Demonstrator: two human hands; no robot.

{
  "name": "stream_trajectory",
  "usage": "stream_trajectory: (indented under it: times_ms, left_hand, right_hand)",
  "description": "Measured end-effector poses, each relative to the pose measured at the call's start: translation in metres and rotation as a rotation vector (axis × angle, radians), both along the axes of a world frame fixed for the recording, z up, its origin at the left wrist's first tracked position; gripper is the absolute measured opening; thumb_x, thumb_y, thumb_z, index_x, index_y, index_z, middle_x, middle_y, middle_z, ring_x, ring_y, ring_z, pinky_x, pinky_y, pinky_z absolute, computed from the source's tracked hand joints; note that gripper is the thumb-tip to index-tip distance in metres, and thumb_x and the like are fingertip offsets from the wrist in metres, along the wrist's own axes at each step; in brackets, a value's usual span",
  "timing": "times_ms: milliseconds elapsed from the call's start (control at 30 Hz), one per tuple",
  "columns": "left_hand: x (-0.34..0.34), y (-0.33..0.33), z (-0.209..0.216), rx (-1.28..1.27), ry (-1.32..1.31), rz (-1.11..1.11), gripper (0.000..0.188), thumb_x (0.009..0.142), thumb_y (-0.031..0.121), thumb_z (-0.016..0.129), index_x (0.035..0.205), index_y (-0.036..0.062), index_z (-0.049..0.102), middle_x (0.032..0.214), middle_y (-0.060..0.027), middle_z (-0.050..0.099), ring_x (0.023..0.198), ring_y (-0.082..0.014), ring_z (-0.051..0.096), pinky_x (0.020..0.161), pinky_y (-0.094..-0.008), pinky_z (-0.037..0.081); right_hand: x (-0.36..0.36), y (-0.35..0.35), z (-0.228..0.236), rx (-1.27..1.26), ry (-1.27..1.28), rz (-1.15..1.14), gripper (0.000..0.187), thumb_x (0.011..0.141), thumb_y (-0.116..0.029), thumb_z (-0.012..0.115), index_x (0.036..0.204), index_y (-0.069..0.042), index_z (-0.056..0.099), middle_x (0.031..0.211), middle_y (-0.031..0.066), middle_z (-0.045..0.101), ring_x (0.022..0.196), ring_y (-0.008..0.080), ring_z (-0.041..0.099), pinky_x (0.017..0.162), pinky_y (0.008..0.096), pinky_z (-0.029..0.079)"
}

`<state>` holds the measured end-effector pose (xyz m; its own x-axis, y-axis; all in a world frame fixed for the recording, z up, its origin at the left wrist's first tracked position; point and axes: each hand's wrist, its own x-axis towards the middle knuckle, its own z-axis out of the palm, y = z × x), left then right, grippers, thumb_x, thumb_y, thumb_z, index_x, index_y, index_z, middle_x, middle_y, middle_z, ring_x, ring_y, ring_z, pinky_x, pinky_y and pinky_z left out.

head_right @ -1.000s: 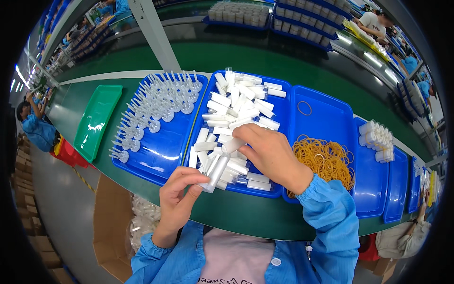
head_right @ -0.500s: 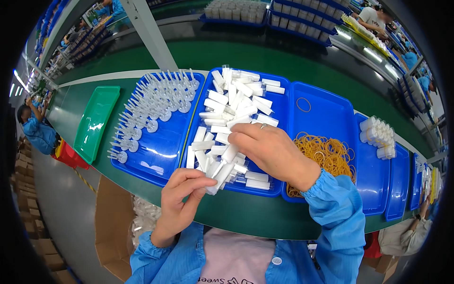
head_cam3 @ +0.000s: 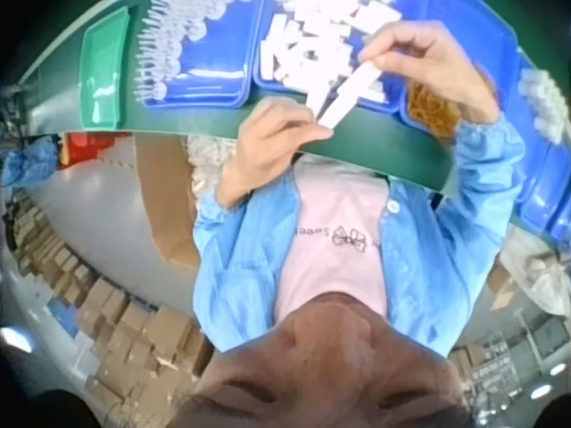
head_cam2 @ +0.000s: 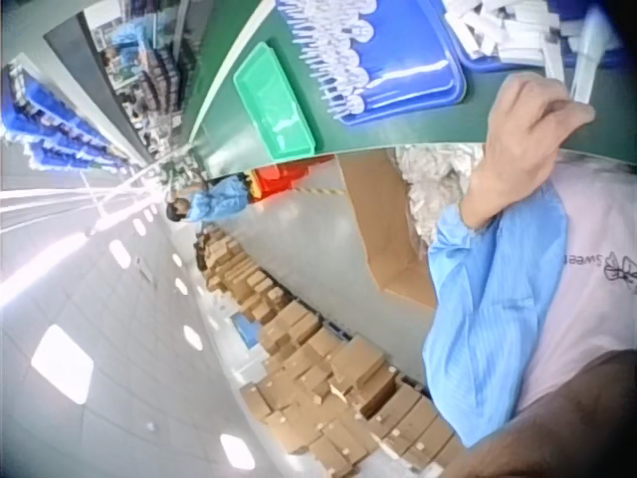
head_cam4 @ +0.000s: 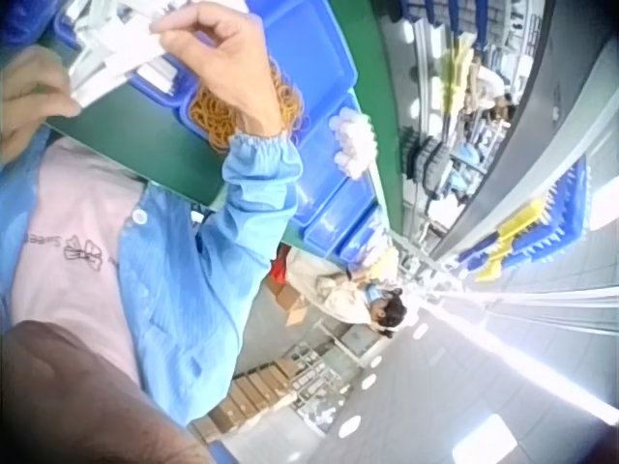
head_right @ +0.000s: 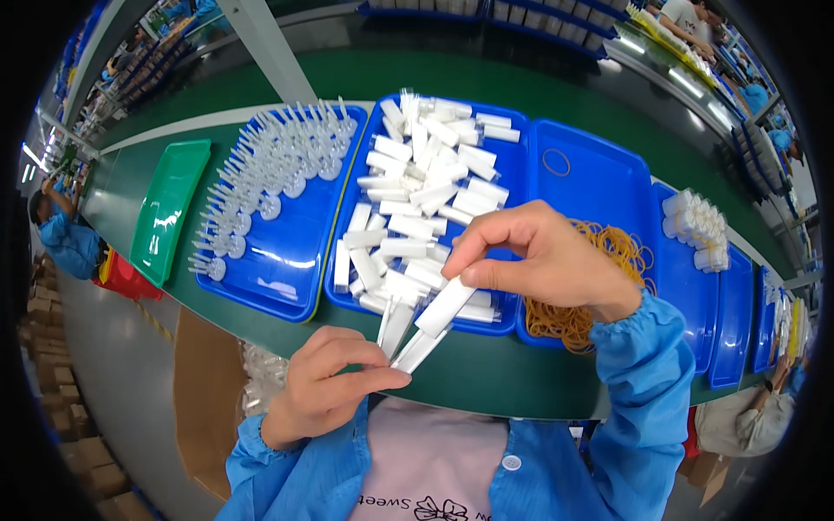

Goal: The recorder is assembling plastic dropper components by inserting pins into housings and securing batches with rubber bands.

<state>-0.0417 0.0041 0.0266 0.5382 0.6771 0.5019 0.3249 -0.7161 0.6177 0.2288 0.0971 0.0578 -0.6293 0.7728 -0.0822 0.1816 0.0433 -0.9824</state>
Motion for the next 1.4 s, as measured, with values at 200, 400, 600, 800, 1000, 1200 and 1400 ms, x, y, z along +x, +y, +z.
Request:
stream_trajectory:
  times_ms: [200,400,600,800,1000,1200,1400]
  left_hand:
    - [0.009,-0.009,-0.001,-0.028,-0.118,0.087,0.037,0.067,-0.002,0.07,0.103,0.0078,0.07,0.097,-0.0066,0.062,0.085,-0.026,0.06,0.07,-0.0319,0.052]
    - [0.007,-0.019,-0.003,-0.185,-0.255,0.323,0.025,0.072,0.001,0.077,0.096,0.004,0.071,0.101,-0.0105,0.066,0.09,-0.0271,0.063,0.076,-0.0324,0.051]
    - [-0.008,-0.009,-0.035,-0.378,-0.471,0.487,0.019,0.077,0.003,0.075,0.095,0.0006,0.07,0.097,-0.0105,0.066,0.09,-0.0204,0.062,0.081,-0.0299,0.048]
    - [-0.015,-0.005,-0.038,-0.442,-0.516,0.532,0.016,0.082,0.004,0.072,0.098,0.0008,0.071,0.097,-0.0086,0.063,0.091,-0.0175,0.059,0.081,-0.0275,0.046]
    - [-0.014,-0.009,-0.033,-0.279,-0.259,0.462,0.016,0.08,0.001,0.071,0.096,0.0037,0.072,0.094,-0.0086,0.061,0.087,-0.0181,0.058,0.076,-0.027,0.046]
    - [-0.001,-0.009,-0.02,-0.077,-0.116,0.249,0.028,0.067,-0.002,0.073,0.092,0.0107,0.074,0.087,-0.0021,0.062,0.08,-0.0205,0.056,0.069,-0.031,0.043]
    - [0.003,-0.006,-0.013,-0.028,-0.075,0.166,0.029,0.068,0.002,0.073,0.094,0.0132,0.075,0.089,-0.0015,0.064,0.08,-0.0205,0.056,0.069,-0.0309,0.043]
  right_hand:
    - [-0.022,-0.026,0.011,0.036,-0.038,0.013,0.006,0.083,-0.003,0.069,0.089,-0.001,0.072,0.088,0.0072,0.072,0.088,0.0176,0.067,0.099,0.0418,0.046]
    - [-0.03,-0.037,0.018,-0.021,-0.045,0.001,0.01,0.085,-0.008,0.07,0.093,-0.002,0.072,0.092,0.0074,0.073,0.096,0.019,0.067,0.101,0.0418,0.044]
    - [-0.041,-0.002,-0.022,0.463,-0.219,-0.179,0.018,0.082,-0.012,0.069,0.098,-0.006,0.074,0.1,0.013,0.071,0.099,0.0268,0.064,0.087,0.0379,0.049]
    - [-0.061,0.005,-0.074,1.073,-0.647,-0.112,0.03,0.076,-0.013,0.07,0.106,-0.012,0.065,0.091,0.0074,0.062,0.104,0.0276,0.056,0.101,0.0482,0.034]
    - [-0.045,0.018,-0.056,0.599,-0.436,-0.143,0.021,0.085,-0.01,0.062,0.106,-0.008,0.064,0.093,0.0058,0.061,0.093,0.0219,0.059,0.087,0.0342,0.044]
    - [-0.021,0.022,-0.022,-0.125,0.036,-0.073,0.021,0.093,-0.021,0.062,0.103,-0.003,0.065,0.095,0.0009,0.06,0.091,0.0087,0.054,0.083,0.024,0.043]
    - [-0.017,0.016,-0.007,-0.17,-0.002,0.023,0.022,0.091,-0.023,0.065,0.097,-0.002,0.067,0.092,0.0016,0.062,0.09,0.0095,0.055,0.083,0.0236,0.042]
